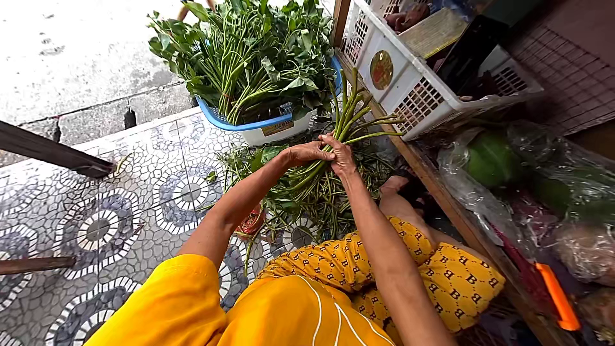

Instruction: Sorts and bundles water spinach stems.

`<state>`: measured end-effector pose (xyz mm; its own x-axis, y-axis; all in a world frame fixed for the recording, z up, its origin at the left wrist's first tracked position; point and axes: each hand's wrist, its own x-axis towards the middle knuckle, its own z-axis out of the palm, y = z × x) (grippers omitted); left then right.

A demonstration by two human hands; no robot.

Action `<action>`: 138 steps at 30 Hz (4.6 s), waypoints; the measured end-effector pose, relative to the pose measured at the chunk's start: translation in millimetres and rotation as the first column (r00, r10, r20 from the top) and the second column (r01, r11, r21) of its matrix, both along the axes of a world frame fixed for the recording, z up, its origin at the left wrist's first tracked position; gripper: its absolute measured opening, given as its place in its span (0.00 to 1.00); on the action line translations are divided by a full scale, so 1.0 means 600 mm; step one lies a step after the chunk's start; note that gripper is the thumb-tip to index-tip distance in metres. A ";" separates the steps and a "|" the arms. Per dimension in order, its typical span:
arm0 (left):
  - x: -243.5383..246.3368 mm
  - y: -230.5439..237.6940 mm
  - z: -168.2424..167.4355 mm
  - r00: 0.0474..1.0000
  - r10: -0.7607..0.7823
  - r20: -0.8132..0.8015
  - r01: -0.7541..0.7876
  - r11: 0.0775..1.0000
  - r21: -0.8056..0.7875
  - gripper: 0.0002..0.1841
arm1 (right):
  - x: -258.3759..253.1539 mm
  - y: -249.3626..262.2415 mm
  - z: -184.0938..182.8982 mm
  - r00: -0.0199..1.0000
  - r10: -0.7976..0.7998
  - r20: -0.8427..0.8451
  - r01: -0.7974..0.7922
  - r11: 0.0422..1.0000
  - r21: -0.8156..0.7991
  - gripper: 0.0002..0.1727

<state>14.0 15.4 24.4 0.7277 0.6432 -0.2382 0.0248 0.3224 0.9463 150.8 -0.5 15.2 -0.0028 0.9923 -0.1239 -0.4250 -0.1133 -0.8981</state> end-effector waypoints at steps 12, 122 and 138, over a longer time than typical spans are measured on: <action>0.065 -0.008 0.014 0.967 0.026 -0.254 0.012 0.989 0.147 0.12 | 0.082 -0.010 0.005 0.922 0.185 0.340 -0.141 0.979 -0.148 0.20; 0.092 -0.021 -0.110 0.306 0.540 -0.784 0.243 0.752 0.613 0.33 | 0.077 -0.047 -0.057 0.630 0.389 0.672 -0.010 0.869 -0.494 0.45; 0.031 0.001 -0.105 0.720 0.094 -0.687 0.236 0.898 0.370 0.27 | 0.113 -0.024 -0.100 0.464 0.409 0.785 -0.231 0.912 -0.339 0.47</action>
